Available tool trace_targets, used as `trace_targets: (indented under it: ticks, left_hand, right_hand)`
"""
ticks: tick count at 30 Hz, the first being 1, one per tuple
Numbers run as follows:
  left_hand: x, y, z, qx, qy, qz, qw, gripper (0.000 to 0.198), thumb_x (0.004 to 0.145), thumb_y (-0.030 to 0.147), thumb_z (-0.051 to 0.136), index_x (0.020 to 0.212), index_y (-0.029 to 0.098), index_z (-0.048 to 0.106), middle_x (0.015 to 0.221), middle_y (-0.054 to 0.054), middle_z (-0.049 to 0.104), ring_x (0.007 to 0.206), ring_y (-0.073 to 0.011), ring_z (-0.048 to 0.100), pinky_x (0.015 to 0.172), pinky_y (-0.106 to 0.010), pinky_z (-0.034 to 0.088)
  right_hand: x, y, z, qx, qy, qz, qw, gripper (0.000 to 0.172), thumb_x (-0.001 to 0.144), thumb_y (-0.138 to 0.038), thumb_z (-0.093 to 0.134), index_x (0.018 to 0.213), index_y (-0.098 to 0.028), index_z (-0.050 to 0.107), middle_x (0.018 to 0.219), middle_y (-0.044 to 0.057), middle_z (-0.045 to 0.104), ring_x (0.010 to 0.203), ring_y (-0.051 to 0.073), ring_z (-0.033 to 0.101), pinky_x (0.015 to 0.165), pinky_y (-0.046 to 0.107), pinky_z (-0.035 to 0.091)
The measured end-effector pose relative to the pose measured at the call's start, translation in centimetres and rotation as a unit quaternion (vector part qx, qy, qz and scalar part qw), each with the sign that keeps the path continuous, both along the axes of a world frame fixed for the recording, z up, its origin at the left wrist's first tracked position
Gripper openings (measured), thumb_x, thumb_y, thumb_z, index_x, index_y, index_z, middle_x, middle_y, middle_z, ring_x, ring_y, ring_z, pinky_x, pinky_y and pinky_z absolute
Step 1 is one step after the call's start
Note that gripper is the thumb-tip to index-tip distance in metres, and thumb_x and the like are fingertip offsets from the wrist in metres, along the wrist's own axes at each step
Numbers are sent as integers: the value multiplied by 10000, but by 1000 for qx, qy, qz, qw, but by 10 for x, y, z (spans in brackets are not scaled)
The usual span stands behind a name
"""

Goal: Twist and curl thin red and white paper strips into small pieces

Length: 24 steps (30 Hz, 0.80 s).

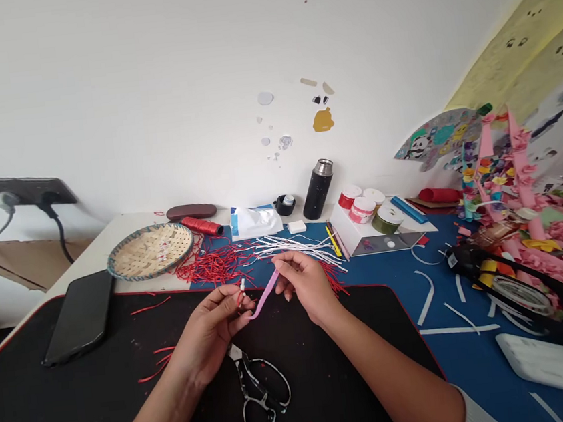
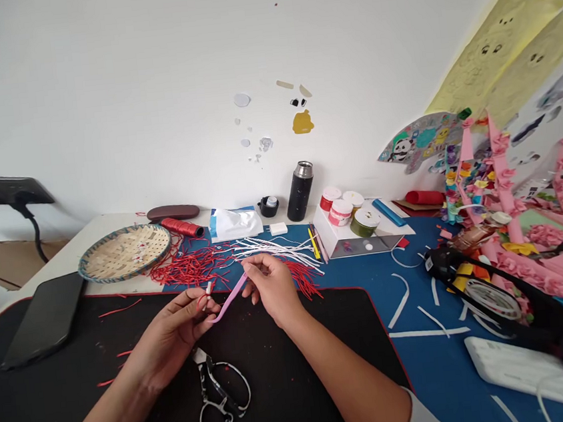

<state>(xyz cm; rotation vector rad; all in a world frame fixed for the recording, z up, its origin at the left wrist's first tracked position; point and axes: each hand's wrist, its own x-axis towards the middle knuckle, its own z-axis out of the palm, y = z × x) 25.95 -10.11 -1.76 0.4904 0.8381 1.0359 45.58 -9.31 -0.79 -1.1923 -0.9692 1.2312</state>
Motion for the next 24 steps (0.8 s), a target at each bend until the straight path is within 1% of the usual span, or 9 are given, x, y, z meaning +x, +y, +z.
trace_targets:
  ticks: [2,4,7,11,14,19,22,24]
  left_hand:
    - [0,-1,0,-5,-19,-30,999,284,655,156,972,845,160,761,757,-33,750,724,-159,737,707,-248,656]
    - [0,-2,1,-17,-31,-47,998,298,642,159,983,848,164,768,767,-25,746,736,-153,733,749,-264,662]
    - [0,-2,2,-34,-37,-49,998,305,638,160,984,860,173,775,786,-20,748,755,-159,740,781,-290,670]
    - [0,-2,3,-31,-37,-36,998,272,660,169,967,855,189,777,805,-5,749,780,-170,751,829,-322,674]
    - [-2,0,3,-25,-41,-1,999,297,629,178,983,845,185,780,809,2,750,790,-169,749,827,-317,679]
    - [-6,4,4,-33,-45,62,997,375,553,163,1012,856,185,791,800,14,750,737,-150,731,725,-273,688]
    - [-6,6,6,-41,-43,62,996,338,578,133,988,851,182,794,790,3,751,729,-151,730,709,-269,691]
    - [-6,6,7,-49,-43,58,996,301,604,113,964,845,178,796,789,-8,753,724,-150,728,705,-265,690]
  right_hand:
    - [-1,3,-7,2,7,-18,1000,352,812,-469,774,966,-163,695,729,-7,645,527,120,631,399,194,419]
    - [-1,5,-14,5,3,-24,1000,361,821,-477,766,974,-158,692,719,-6,644,515,118,619,395,196,420]
    - [1,5,-20,13,-15,-30,999,357,847,-484,746,978,-158,687,717,-6,640,515,117,614,395,196,424]
    - [4,5,-23,15,-33,-32,999,347,869,-497,721,966,-166,677,747,-5,636,520,116,623,392,197,428]
    - [4,3,-25,10,-47,-15,999,361,874,-520,713,960,-172,671,743,-11,621,503,113,616,381,196,417]
    - [4,-2,-28,15,-74,22,997,377,908,-553,687,955,-179,670,717,-13,616,492,114,598,392,202,402]
    - [4,-7,-27,19,-111,71,991,352,955,-530,660,958,-179,681,612,-30,606,447,101,518,427,209,383]
    - [3,-10,-24,36,-139,105,984,308,960,-489,679,961,-182,702,646,-21,629,478,102,523,471,221,403]
